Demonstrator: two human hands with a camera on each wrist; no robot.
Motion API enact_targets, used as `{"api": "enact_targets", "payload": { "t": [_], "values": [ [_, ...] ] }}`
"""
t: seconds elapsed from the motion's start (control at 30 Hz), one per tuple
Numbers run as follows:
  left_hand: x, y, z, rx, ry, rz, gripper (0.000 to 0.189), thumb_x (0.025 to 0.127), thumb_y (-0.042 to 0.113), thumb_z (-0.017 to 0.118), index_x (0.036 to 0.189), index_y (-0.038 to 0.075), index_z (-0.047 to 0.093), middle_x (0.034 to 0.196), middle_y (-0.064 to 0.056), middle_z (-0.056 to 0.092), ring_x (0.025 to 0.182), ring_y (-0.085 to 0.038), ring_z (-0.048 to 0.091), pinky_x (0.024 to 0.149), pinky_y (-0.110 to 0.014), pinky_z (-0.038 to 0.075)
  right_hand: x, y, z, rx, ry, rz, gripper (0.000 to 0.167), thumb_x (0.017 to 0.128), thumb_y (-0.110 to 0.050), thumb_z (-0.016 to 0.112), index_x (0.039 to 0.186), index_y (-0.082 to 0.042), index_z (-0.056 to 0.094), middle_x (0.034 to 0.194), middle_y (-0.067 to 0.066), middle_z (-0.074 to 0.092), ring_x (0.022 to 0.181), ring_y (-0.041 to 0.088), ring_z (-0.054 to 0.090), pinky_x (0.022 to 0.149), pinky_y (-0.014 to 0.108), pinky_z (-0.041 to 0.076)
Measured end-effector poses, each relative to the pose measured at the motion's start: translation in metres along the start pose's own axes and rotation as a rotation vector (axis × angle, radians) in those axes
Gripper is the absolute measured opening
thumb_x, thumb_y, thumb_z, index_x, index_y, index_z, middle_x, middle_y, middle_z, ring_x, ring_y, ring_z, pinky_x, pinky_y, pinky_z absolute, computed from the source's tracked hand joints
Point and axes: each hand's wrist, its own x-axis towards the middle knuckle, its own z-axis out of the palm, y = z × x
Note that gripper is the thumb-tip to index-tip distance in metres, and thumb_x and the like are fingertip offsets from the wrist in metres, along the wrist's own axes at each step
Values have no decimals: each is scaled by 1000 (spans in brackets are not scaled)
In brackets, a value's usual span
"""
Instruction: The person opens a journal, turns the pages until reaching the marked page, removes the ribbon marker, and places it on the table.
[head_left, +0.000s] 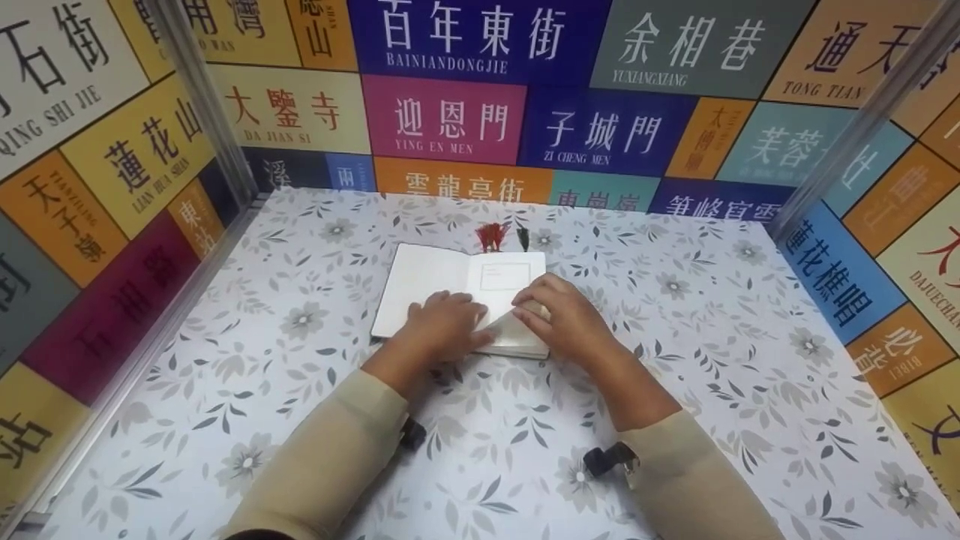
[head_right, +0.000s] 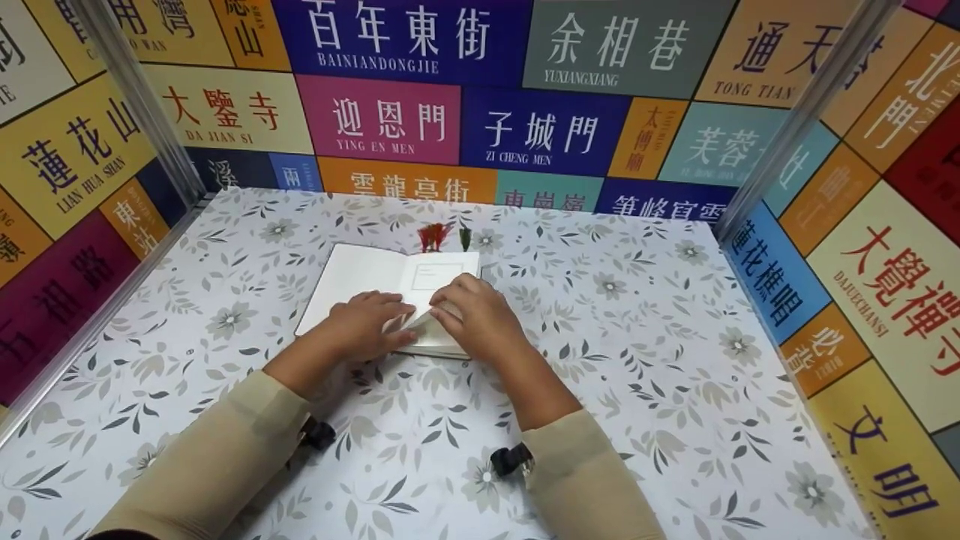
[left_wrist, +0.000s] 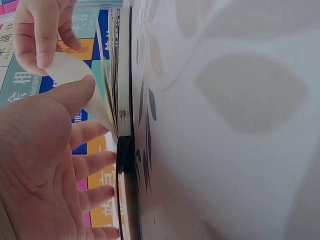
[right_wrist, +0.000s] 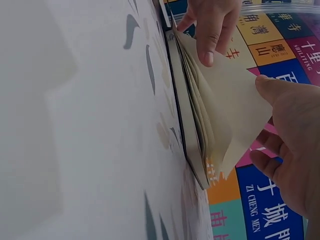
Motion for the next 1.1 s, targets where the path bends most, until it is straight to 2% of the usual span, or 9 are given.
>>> {"api": "enact_targets", "payload": {
  "t": [0.1,0.17,0.23,0.33,0.47,0.53,0.63,0.9,1.1],
  "values": [
    [0,-2,0,4,9,2,68,103,72,49,159,34,52,167,-1,50,159,-35,39,123,-70,36,0,1,-2,43,50,66,30,96,-28,82,122,-18,69,122,5,63,115,28,65,102,45,57],
    [0,-4,-1,-4,21,4,69,103,73,48,160,34,51,165,-1,53,156,-34,44,121,-67,38,1,3,-3,65,57,116,36,93,-27,85,119,-16,63,121,6,60,114,30,64,99,43,57],
    [-1,-6,-1,-16,34,10,69,103,73,48,160,35,50,165,0,54,154,-33,46,121,-66,39,1,6,-3,84,27,154,37,91,-28,86,113,-14,59,117,6,59,111,33,62,96,42,55],
    [-4,-9,-2,-45,61,30,63,103,67,55,158,36,53,163,2,56,152,-32,49,118,-64,41,0,12,-2,85,-72,178,38,90,-32,87,110,-13,61,118,5,61,113,32,62,97,44,53],
    [-7,-13,-2,-58,96,63,59,103,58,63,157,37,55,161,3,58,150,-30,52,114,-62,44,-1,18,0,50,-232,159,47,90,-41,86,128,-18,69,141,4,64,134,31,61,117,50,49],
    [-7,-14,-2,-63,106,67,62,102,58,65,158,36,53,161,2,58,150,-30,52,114,-61,45,-2,21,0,36,-299,134,56,91,-43,85,138,-19,69,153,6,61,147,33,54,127,54,41],
    [-8,-16,-4,-82,114,55,68,100,59,67,161,34,49,162,0,57,150,-31,52,118,-60,44,-4,25,1,27,-368,98,66,92,-44,83,148,-18,64,165,10,52,158,37,42,133,57,32],
    [-8,-18,-9,-161,121,-26,88,96,58,74,170,33,32,170,1,47,159,-29,42,133,-57,31,-5,26,0,7,-432,109,62,93,-41,83,148,-18,66,168,10,49,160,36,39,134,56,29],
    [-9,-20,-11,-204,182,-44,93,93,56,80,169,34,31,164,2,53,153,-28,49,131,-55,35,-5,25,1,7,-441,140,56,92,-36,84,143,-19,70,168,8,50,161,35,38,135,55,29]
  ]
}}
